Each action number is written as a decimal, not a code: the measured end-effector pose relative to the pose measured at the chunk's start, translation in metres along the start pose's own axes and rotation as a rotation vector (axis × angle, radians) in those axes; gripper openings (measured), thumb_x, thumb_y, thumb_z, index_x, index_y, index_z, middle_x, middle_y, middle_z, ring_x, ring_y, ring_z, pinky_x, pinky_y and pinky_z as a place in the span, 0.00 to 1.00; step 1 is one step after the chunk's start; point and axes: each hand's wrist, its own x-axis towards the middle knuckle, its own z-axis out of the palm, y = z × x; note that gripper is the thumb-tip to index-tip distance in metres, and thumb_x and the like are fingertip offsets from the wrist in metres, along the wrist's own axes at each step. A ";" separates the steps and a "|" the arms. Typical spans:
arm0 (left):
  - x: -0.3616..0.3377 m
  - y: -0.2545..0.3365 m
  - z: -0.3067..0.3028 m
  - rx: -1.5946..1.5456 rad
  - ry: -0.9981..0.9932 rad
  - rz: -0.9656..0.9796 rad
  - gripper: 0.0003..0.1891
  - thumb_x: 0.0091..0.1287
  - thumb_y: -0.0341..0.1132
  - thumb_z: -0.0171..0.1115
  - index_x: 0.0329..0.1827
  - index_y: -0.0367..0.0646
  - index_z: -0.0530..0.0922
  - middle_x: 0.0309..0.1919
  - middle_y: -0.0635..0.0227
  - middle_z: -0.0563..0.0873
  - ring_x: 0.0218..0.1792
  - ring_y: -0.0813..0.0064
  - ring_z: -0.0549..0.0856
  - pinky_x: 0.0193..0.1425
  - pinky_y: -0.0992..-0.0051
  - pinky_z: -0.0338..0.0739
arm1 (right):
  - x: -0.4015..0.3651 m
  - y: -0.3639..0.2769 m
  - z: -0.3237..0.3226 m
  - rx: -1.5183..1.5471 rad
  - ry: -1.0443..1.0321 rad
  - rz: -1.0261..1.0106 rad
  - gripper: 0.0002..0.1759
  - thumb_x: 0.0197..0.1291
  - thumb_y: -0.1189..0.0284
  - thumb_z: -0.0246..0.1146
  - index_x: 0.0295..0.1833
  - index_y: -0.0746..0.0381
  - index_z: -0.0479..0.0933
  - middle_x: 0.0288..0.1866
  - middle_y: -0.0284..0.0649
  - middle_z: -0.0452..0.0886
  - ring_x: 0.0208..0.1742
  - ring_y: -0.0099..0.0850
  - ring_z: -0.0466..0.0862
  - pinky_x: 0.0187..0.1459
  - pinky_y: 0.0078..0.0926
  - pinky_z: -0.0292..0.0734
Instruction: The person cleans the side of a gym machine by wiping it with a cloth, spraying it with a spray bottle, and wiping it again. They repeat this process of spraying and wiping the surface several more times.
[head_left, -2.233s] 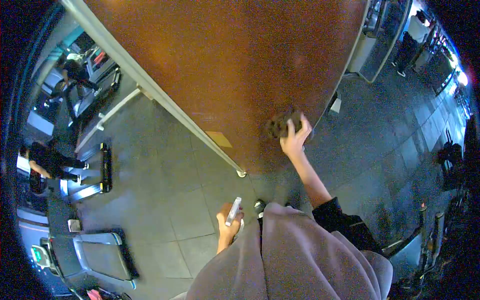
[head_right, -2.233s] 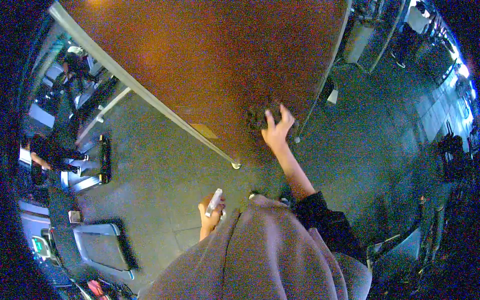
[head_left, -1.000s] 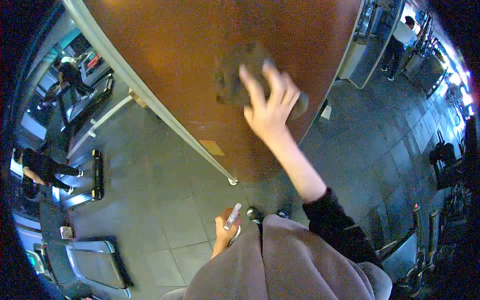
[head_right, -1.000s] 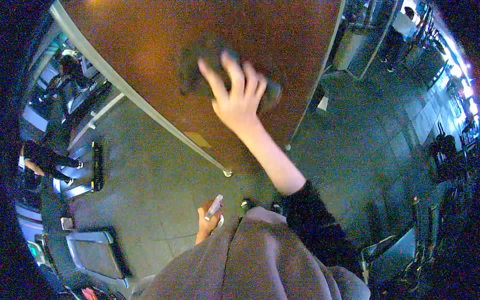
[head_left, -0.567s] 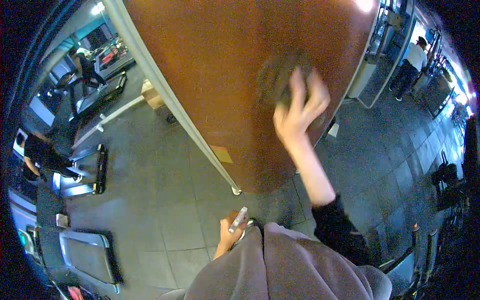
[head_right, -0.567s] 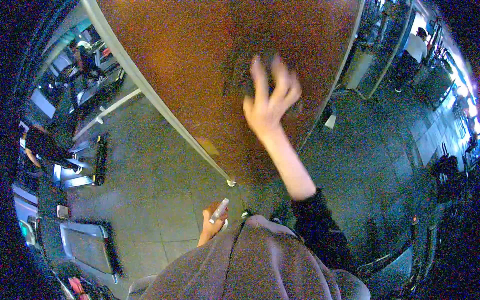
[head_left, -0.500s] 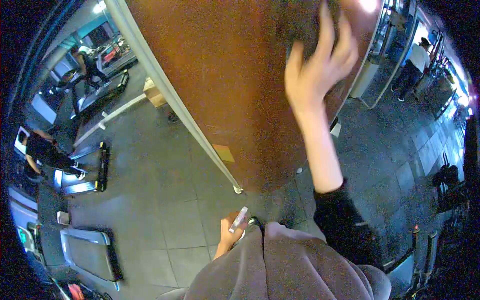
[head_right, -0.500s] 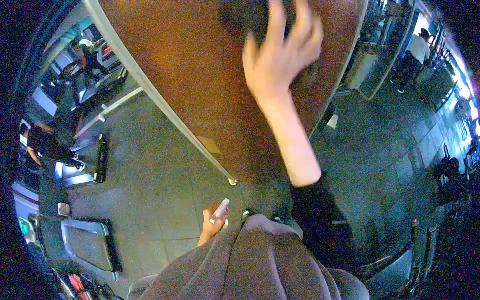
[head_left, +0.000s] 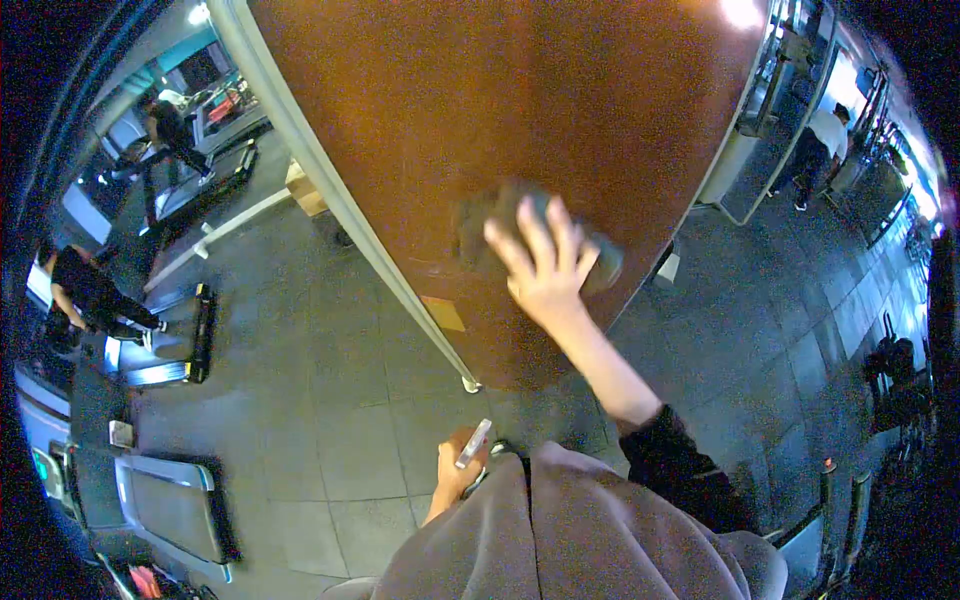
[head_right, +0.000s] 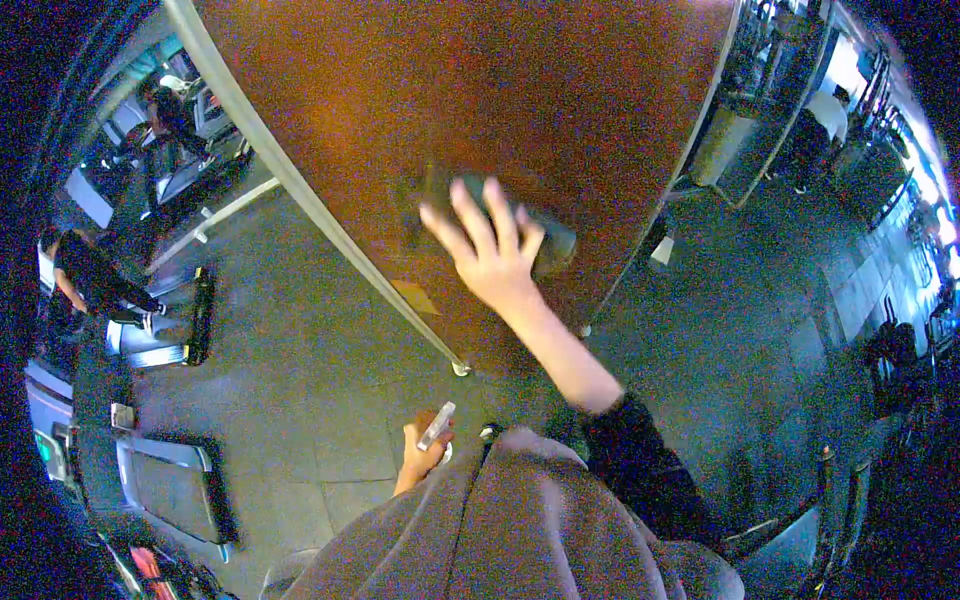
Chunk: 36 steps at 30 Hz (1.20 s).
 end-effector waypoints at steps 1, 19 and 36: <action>0.002 -0.004 0.002 0.027 0.013 0.083 0.10 0.46 0.27 0.60 0.34 0.39 0.81 0.30 0.55 0.84 0.33 0.55 0.84 0.39 0.66 0.78 | -0.037 -0.006 0.005 0.006 -0.078 -0.070 0.24 0.57 0.64 0.53 0.61 0.32 0.71 0.67 0.27 0.67 0.66 0.33 0.67 0.56 0.42 0.58; -0.009 -0.006 -0.001 0.034 0.069 -0.018 0.09 0.44 0.26 0.61 0.30 0.40 0.81 0.28 0.56 0.83 0.30 0.57 0.83 0.37 0.66 0.77 | 0.082 0.018 -0.014 0.205 0.267 0.237 0.28 0.45 0.72 0.56 0.56 0.44 0.77 0.67 0.36 0.66 0.72 0.50 0.55 0.65 0.63 0.45; 0.005 0.009 0.000 -0.050 0.009 0.090 0.10 0.44 0.26 0.60 0.32 0.37 0.81 0.29 0.54 0.84 0.31 0.57 0.84 0.38 0.68 0.77 | -0.103 -0.020 0.030 0.044 -0.103 -0.215 0.25 0.61 0.60 0.50 0.65 0.34 0.67 0.70 0.19 0.63 0.70 0.31 0.61 0.66 0.50 0.48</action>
